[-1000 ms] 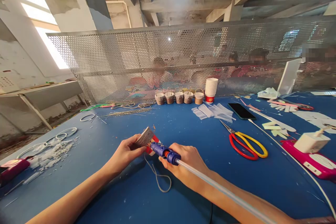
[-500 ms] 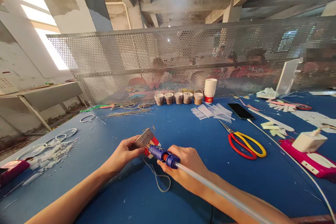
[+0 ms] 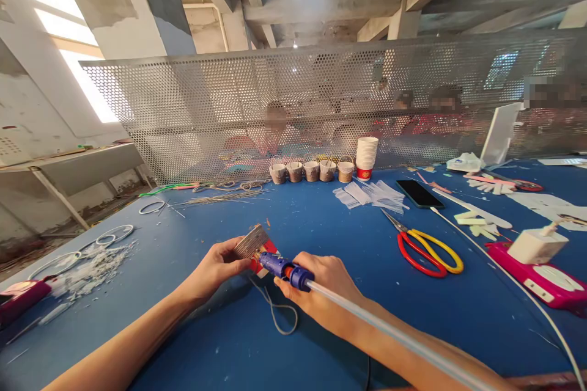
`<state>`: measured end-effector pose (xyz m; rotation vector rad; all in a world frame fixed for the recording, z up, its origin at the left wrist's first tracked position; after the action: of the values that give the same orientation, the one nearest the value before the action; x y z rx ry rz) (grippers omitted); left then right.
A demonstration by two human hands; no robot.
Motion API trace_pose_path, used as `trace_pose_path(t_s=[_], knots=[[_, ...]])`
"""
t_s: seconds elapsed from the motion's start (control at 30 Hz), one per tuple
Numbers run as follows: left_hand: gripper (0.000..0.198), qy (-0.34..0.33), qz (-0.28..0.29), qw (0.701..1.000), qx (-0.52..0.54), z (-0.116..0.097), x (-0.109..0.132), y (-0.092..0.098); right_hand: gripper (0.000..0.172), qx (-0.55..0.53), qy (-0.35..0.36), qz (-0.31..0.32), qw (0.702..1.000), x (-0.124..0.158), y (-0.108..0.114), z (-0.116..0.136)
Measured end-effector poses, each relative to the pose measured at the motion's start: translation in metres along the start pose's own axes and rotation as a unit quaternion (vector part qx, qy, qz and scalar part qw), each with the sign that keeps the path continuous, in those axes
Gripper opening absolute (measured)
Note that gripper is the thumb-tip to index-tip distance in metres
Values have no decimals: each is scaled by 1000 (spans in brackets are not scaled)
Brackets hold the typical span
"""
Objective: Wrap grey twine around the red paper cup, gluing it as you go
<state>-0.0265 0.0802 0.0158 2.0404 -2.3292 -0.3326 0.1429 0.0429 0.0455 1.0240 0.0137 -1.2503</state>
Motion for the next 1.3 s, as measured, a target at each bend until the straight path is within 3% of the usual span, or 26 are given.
trace_pose_path(t_s=[0.17,0.5,0.83,1.1,1.3], knots=[[29,9,-3,1000,2,-1,1,0,30,3,-42,-9,999,-2,5,-14],[21,0,-3,1000,14,0,0,2,30,-24,-63,-8,998,-3,2,-20],[24,2,13,1000,9,2,-1,-1,28,-24,-34,18,999,1,-3,-2],[20,3,23,1000,19,3,0,-1,29,-20,-75,-17,997,-5,5,-23],[24,2,25,1000,14,3,-1,-2,29,-13,-57,6,998,-3,0,-14]])
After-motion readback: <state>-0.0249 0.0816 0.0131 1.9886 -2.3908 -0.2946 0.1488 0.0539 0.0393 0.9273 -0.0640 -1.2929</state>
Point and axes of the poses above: each hand's wrist, its own x-axis away from the middle knuckle, its own y-axis out of the back of the hand, z = x × y, the point moved 9 cm from there along -x, towards the middle knuckle, and after that the axes turned 5 degrees about -z, right-handed, at the moved point
